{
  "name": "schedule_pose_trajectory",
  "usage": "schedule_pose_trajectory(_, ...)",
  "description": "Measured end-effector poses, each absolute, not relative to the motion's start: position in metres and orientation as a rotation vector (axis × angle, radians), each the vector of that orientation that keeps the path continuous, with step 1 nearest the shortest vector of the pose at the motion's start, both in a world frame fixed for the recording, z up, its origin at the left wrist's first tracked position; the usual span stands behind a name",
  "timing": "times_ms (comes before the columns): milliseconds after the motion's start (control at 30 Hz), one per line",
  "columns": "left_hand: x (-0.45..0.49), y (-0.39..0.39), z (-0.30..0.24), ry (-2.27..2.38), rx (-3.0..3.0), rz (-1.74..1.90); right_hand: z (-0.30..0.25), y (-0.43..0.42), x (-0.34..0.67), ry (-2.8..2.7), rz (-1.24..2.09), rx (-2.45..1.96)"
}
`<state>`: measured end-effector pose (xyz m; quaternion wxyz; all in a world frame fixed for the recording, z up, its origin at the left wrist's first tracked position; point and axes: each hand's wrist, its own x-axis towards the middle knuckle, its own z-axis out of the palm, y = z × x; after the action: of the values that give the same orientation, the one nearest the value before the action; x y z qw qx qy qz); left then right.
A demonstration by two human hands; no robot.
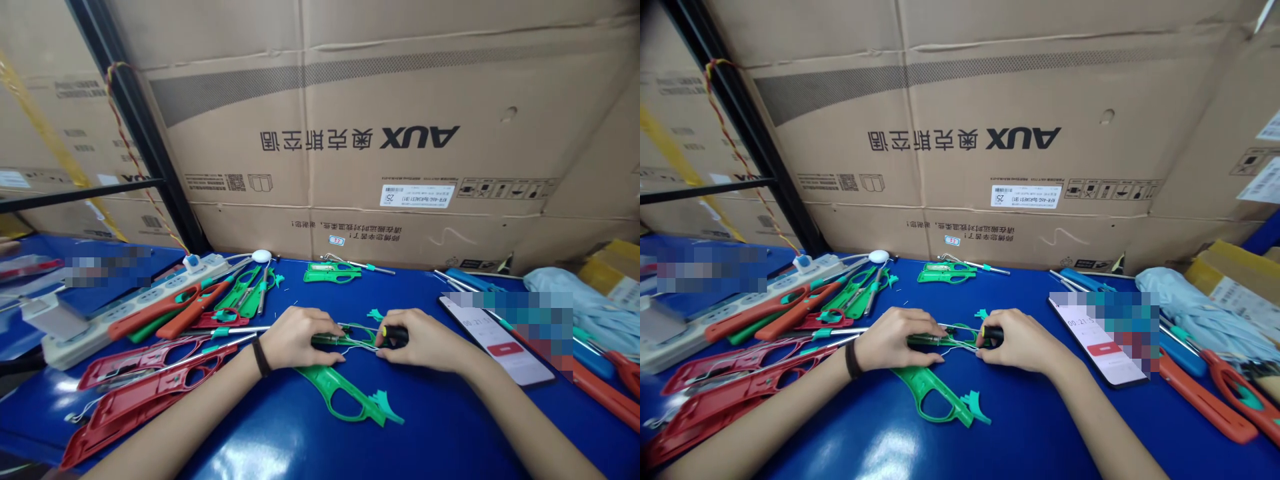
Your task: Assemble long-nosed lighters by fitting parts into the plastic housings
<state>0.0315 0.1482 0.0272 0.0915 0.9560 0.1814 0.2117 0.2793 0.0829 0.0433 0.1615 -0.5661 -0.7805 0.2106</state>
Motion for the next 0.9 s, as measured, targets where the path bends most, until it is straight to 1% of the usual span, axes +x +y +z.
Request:
schedule_pose_trajectory(300, 0.031, 0.148, 0.027, 0.545, 2.887, 0.623, 0.048, 0.078, 0.275, -2.299, 0.573, -1.7)
schedule_pose_trajectory(533, 0.031, 0.151, 0.024, 0.517, 2.899, 0.618, 0.042, 0.081, 0.274, -2.308, 0.534, -1.656)
schedule_pose_trajectory(733, 0.032, 0.151, 0.024, 0.533, 2.887, 0.621, 0.035, 0.086, 0.279, -2.288, 0.591, -1.649)
schedule_pose_trajectory(900, 0.033, 0.149, 0.027, 0.535, 2.954, 0.574, 0.038, 0.087, 0.282, -2.299, 0.571, -1.658)
